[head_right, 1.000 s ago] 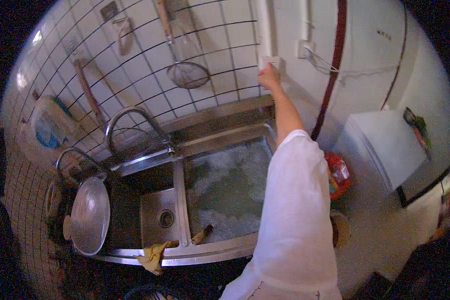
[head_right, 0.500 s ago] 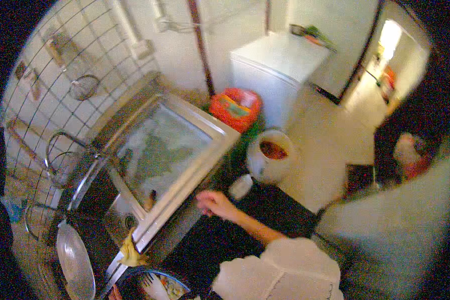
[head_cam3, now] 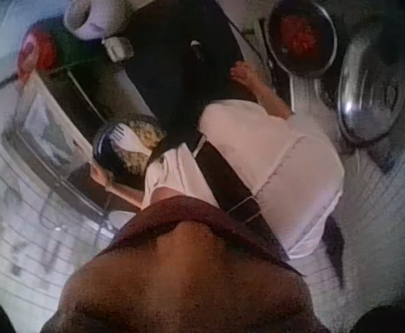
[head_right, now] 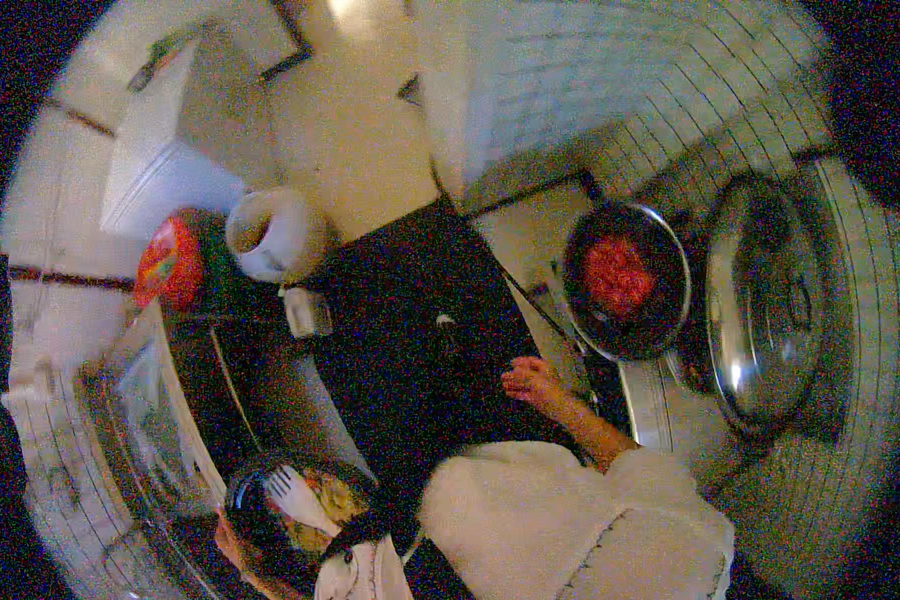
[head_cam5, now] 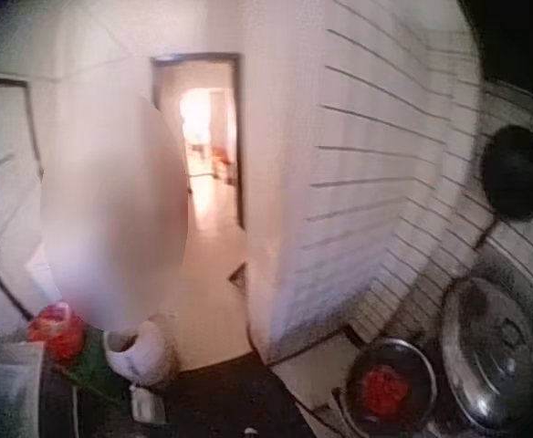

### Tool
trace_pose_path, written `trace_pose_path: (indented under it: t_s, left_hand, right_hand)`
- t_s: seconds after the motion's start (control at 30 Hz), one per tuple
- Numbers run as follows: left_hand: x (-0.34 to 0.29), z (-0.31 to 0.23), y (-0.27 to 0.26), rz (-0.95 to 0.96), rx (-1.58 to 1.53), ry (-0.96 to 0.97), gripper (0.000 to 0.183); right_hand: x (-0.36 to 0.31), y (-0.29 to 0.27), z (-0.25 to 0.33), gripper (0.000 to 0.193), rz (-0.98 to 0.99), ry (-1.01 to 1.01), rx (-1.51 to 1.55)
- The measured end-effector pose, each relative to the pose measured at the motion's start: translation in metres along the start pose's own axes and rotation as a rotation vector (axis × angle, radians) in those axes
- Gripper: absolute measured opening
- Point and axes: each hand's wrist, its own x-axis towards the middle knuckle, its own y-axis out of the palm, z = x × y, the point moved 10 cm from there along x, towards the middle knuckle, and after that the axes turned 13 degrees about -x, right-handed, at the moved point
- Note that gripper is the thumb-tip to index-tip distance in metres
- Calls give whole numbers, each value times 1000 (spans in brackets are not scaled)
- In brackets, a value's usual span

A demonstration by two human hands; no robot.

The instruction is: The person cleans a commercial kitchen sink and countertop using a yellow cloth. They wipe the sink basin, faucet, and surrounding surfaces, then rinse the cloth under running water. Finally, they carry two bowls of food from the kitchen to a dining area and place them on a table.

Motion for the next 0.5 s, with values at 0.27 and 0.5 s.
trace_pose_path:
  t_s: [0.27,0.5]
  left_hand:
    - [63,-165,78,244,-57,121,50]
    - [109,-272,104,426,63,410,48]
  right_hand:
    - [-176,-52,106,56,-135,-458,612]
    - [-185,-77,8,42,-472,-449,604]
